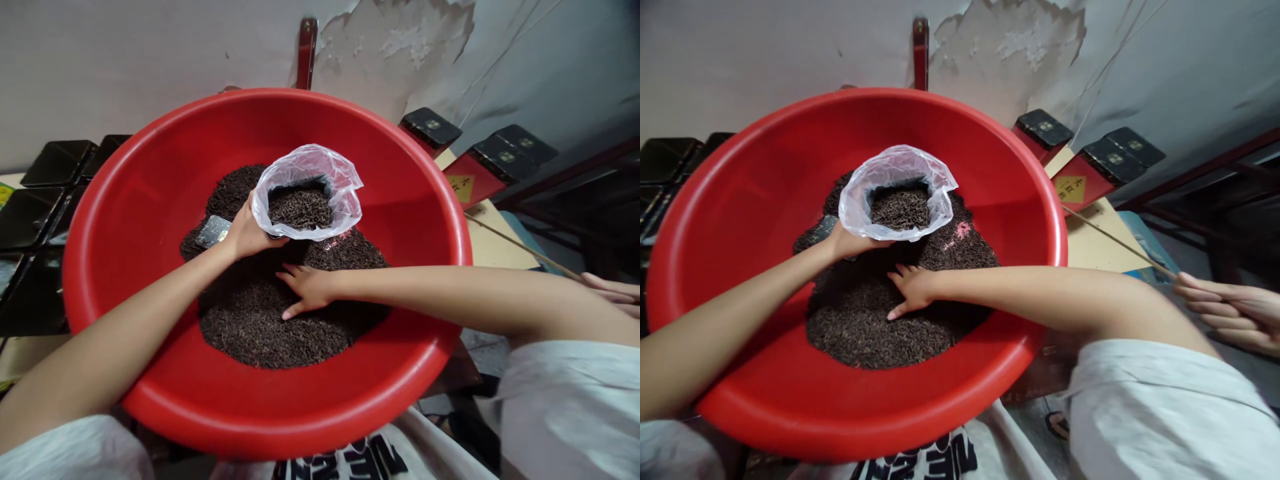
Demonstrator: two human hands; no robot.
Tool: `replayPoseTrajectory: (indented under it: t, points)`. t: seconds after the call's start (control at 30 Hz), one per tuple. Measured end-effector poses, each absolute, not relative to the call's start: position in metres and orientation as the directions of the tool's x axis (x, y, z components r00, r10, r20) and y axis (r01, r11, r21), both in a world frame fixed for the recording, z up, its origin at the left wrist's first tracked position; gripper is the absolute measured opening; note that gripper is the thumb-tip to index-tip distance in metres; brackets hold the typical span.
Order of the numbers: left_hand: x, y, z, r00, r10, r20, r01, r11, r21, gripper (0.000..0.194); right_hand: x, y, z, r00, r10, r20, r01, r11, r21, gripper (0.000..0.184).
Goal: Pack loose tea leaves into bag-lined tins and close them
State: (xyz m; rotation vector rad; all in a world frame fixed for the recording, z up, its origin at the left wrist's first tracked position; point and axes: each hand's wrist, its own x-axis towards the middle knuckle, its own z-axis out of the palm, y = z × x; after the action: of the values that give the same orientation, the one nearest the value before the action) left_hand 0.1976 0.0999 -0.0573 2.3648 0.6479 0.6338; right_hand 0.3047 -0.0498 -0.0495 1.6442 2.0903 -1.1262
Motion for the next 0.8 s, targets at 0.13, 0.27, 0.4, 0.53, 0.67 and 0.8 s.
replayPoseTrajectory:
  t: [0.13, 0.27, 0.4, 0.53, 0.67, 0.8]
  points:
    - [0.198, 0.098, -0.054, 0.763, 0.585, 0.273, 0.296, -0.693, 0.658, 0.089, 0.282, -0.022, -0.093, -0.289, 0.812, -0.507, 0.843, -0.034, -0.536, 0.11]
    - [0.197, 0.098, -0.054, 0.769, 0.577, 0.276, 0.285, -0.696, 0.659, 0.087, 0.249, -0.006, -0.103, -0.363, 0.833, -0.418, 0.759, 0.005, -0.651, 0.108]
    - [0.198, 0.098, -0.054, 0.756, 0.592, 0.279, 0.281, -0.679, 0.678, 0.094, 0.224, 0.002, -0.096, -0.483, 0.751, -0.45, 0.774, 0.127, -0.62, 0.108]
    - [0.198, 0.098, -0.055, 0.75, 0.595, 0.288, 0.271, -0.674, 0.687, 0.095, 0.226, 0.003, -0.085, -0.5, 0.725, -0.474, 0.793, 0.163, -0.587, 0.088]
    - [0.197, 0.097, -0.055, 0.747, 0.603, 0.28, 0.272, -0.662, 0.698, 0.096, 0.238, -0.006, -0.078, -0.418, 0.773, -0.478, 0.782, 0.038, -0.623, 0.068]
    - [0.197, 0.098, -0.057, 0.742, 0.606, 0.287, 0.266, -0.659, 0.703, 0.099, 0.254, -0.019, -0.071, -0.319, 0.782, -0.536, 0.738, -0.15, -0.658, 0.055]
